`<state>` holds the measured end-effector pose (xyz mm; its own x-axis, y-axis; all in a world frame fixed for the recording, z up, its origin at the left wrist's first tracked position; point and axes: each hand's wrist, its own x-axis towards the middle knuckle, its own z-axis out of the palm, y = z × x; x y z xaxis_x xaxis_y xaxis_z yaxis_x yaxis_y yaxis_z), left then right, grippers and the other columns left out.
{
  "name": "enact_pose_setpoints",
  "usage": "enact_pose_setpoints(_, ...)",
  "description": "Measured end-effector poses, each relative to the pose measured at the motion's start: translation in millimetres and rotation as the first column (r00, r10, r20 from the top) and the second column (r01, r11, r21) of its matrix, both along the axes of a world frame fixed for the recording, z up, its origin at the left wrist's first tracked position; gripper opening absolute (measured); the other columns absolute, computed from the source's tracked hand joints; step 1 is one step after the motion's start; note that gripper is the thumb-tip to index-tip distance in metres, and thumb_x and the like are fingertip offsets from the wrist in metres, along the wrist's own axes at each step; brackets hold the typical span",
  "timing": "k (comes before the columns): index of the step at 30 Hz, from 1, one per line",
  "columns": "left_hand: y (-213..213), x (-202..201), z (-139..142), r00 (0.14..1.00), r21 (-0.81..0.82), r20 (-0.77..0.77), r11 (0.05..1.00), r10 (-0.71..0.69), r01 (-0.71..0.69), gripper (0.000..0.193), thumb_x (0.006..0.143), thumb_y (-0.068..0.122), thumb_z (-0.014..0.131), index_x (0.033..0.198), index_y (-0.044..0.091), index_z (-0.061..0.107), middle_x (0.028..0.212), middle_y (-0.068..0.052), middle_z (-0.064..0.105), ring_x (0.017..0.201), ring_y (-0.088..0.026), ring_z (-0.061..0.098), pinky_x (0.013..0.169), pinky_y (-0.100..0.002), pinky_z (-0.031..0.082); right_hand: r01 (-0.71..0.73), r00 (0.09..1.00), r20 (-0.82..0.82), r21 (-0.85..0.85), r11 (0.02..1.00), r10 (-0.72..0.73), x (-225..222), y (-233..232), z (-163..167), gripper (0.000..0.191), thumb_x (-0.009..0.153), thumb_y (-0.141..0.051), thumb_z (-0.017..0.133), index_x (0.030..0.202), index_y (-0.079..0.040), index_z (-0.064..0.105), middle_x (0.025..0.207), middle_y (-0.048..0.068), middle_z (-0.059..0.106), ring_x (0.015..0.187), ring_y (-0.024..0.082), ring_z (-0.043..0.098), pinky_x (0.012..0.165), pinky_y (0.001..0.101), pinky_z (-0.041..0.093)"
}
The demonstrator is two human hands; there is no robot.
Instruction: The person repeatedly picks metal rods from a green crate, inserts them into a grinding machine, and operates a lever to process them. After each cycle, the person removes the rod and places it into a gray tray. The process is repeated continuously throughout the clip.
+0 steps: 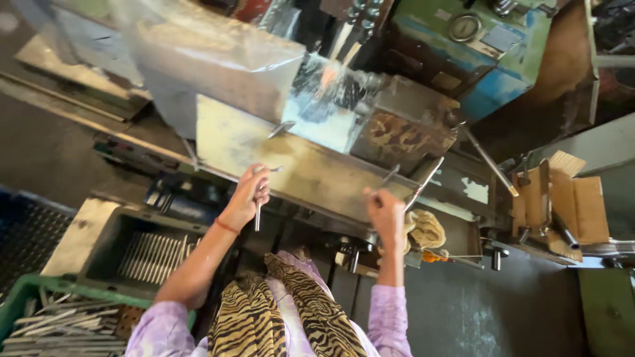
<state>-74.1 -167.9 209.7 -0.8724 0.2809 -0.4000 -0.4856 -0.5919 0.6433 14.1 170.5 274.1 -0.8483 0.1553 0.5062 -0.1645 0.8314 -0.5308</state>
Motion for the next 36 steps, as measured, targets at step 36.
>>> enact_pose_setpoints(36,270.0,-374.5,5.1,0.951,-0.214,0.014,0.93,0.31,-0.3,0.023,0.087,0.019,0.066,0.089,0.017,0.043,0.069,0.0,0.045,0.051,-0.015,0.047,0.045,-0.035,0.039,0.742,0.529,0.173,0.38,0.552,-0.831,-98.4,424.3,-41.8,0.066,0.11,-0.056,0.044,0.09,-0.003,0.077,0.089,0.03,0.071,0.087,0.053,0.068,0.077,0.0625,0.052)
